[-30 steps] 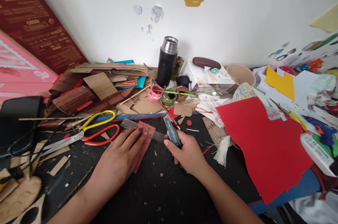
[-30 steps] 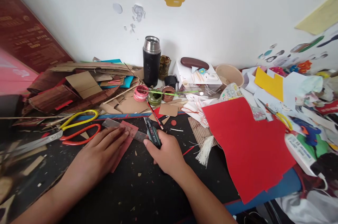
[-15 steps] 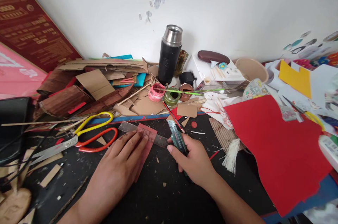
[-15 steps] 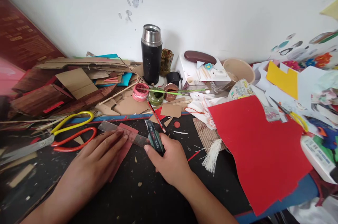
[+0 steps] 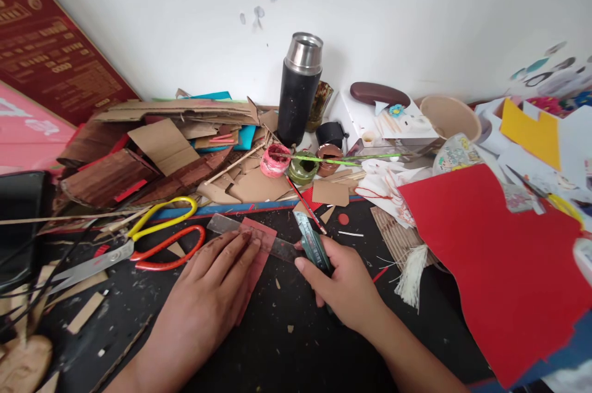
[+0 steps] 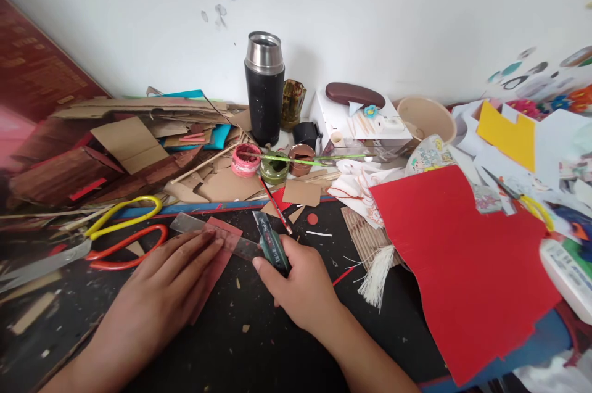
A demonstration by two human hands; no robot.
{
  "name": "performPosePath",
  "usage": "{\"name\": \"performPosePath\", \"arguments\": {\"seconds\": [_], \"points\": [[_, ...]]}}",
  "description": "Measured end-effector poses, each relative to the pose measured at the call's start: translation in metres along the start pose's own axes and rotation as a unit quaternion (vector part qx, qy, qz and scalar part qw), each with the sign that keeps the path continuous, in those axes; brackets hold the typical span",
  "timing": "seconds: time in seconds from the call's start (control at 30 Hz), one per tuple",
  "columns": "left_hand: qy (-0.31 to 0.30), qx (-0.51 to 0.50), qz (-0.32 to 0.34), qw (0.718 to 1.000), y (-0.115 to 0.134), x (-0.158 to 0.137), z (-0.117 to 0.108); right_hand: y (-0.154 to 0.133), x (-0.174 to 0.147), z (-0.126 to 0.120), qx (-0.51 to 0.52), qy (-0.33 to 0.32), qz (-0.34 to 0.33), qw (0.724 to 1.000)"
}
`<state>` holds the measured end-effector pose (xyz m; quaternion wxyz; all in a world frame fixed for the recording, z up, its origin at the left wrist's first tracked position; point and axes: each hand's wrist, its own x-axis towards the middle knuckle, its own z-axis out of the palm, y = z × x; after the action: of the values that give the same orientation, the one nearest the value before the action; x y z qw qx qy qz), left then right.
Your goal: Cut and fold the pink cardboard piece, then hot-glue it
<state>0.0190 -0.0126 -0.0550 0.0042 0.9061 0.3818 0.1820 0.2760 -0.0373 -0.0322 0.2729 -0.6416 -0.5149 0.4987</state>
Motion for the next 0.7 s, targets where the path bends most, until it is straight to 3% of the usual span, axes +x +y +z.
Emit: {"name": "performPosePath", "arguments": {"seconds": [0.7], "points": [[0.060,0.071,0.030,0.995,0.0048,0.0070,0.0068,0.0026,0.0021,0.0048,-0.002,0.003,-0.011,1.000]]}}
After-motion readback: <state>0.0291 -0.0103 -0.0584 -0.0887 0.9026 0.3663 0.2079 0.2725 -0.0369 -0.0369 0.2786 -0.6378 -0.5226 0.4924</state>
